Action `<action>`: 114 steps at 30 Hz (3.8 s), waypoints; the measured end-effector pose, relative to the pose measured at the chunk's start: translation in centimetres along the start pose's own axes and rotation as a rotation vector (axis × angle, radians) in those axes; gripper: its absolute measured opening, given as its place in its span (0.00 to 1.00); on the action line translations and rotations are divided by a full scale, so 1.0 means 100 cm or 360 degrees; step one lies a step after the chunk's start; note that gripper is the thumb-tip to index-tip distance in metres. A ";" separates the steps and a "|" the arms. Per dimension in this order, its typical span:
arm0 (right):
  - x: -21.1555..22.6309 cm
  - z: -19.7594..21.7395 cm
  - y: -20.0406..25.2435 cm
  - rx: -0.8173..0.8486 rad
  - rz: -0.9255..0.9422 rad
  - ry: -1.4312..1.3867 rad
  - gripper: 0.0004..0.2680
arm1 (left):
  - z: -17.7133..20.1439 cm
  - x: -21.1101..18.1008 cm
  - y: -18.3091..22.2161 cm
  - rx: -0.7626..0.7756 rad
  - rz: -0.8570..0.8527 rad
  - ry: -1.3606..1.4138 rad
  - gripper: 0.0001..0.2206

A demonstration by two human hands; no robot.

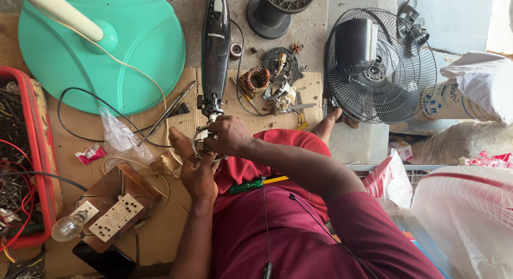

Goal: The person disassembles a fan motor housing, removes internal components, and uses a screwdriver to adjust or clean the internal mechanism. They handle the motor housing, a screwdriver, and small internal parts while seated on the floor.

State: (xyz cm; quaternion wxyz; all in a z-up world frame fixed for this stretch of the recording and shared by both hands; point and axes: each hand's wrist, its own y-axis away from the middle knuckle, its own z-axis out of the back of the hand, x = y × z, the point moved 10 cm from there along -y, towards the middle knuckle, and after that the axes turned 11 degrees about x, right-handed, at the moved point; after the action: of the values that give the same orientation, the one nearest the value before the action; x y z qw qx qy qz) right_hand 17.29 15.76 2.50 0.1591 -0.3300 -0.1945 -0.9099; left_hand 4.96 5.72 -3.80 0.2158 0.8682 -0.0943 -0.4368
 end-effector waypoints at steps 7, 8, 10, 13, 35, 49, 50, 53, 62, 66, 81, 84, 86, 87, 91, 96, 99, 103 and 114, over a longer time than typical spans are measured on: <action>0.001 -0.005 -0.004 0.0024 0.0015 0.0032 0.09 | -0.006 -0.004 0.001 0.0029 0.0011 0.0069 0.08; -0.002 -0.009 -0.004 0.0069 -0.0036 0.0039 0.09 | -0.007 -0.006 0.002 0.0033 -0.0002 0.0062 0.09; -0.004 -0.010 -0.005 0.0065 -0.0080 0.0063 0.10 | -0.007 -0.008 0.002 0.0033 -0.0007 0.0045 0.08; -0.004 -0.005 -0.003 0.0010 -0.0064 -0.0006 0.10 | -0.008 -0.007 0.001 0.0037 -0.0003 0.0047 0.08; -0.007 -0.002 -0.007 0.0022 -0.0161 0.0023 0.12 | 0.010 0.012 -0.003 -0.0099 0.0108 0.0052 0.09; -0.010 -0.007 -0.004 -0.0027 -0.0158 -0.0008 0.12 | -0.010 -0.012 0.002 0.0034 -0.0044 -0.0030 0.09; -0.007 -0.009 -0.005 -0.0011 -0.0126 -0.0012 0.12 | -0.010 -0.013 0.002 0.0025 -0.0047 -0.0042 0.08; -0.013 -0.010 -0.005 0.0004 -0.0242 -0.0001 0.12 | -0.013 -0.015 0.003 0.0019 -0.0036 -0.0031 0.09; -0.009 -0.007 -0.003 -0.0011 -0.0215 -0.0009 0.13 | -0.011 -0.014 0.004 -0.0025 0.0013 -0.0081 0.05; -0.014 -0.010 -0.003 0.0014 -0.0317 0.0007 0.11 | -0.006 -0.010 0.004 -0.0047 0.0042 -0.0093 0.07; -0.012 -0.009 -0.004 0.0012 -0.0248 -0.0072 0.11 | -0.015 -0.015 0.002 0.0061 -0.0020 -0.0043 0.04; -0.011 -0.010 -0.004 -0.0011 -0.0219 -0.0032 0.11 | -0.015 -0.016 0.003 0.0046 -0.0016 -0.0052 0.05; -0.015 -0.013 -0.004 0.0030 -0.0263 -0.0009 0.11 | -0.018 -0.018 0.003 0.0048 -0.0014 -0.0047 0.06; -0.015 -0.012 -0.004 0.0002 -0.0249 -0.0011 0.11 | -0.020 -0.019 0.003 0.0049 -0.0013 -0.0045 0.06; -0.012 -0.011 -0.002 -0.0043 -0.0192 0.0001 0.10 | -0.019 -0.018 0.006 0.0010 0.0017 -0.0065 0.12; -0.017 -0.019 -0.008 0.0104 -0.0324 -0.0016 0.11 | -0.015 -0.015 0.003 0.0005 0.0023 -0.0120 0.10; -0.024 -0.025 -0.009 0.0227 -0.0441 -0.0036 0.12 | -0.018 -0.020 0.004 0.0069 -0.0038 -0.0150 0.16; -0.018 -0.019 -0.008 -0.0008 -0.0231 0.0042 0.14 | -0.018 -0.020 0.006 -0.0007 0.0025 -0.0131 0.25; -0.168 0.027 -0.005 -0.0343 -0.0545 -0.0908 0.09 | -0.012 -0.018 0.004 0.0188 -0.0135 -0.0048 0.25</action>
State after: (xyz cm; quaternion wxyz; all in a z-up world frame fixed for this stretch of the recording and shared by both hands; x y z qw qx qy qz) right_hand 30.81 20.18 -6.83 -0.0923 -0.5485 -0.1866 -0.8098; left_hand 4.86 6.33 -1.74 0.1441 0.8759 -0.0862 -0.4522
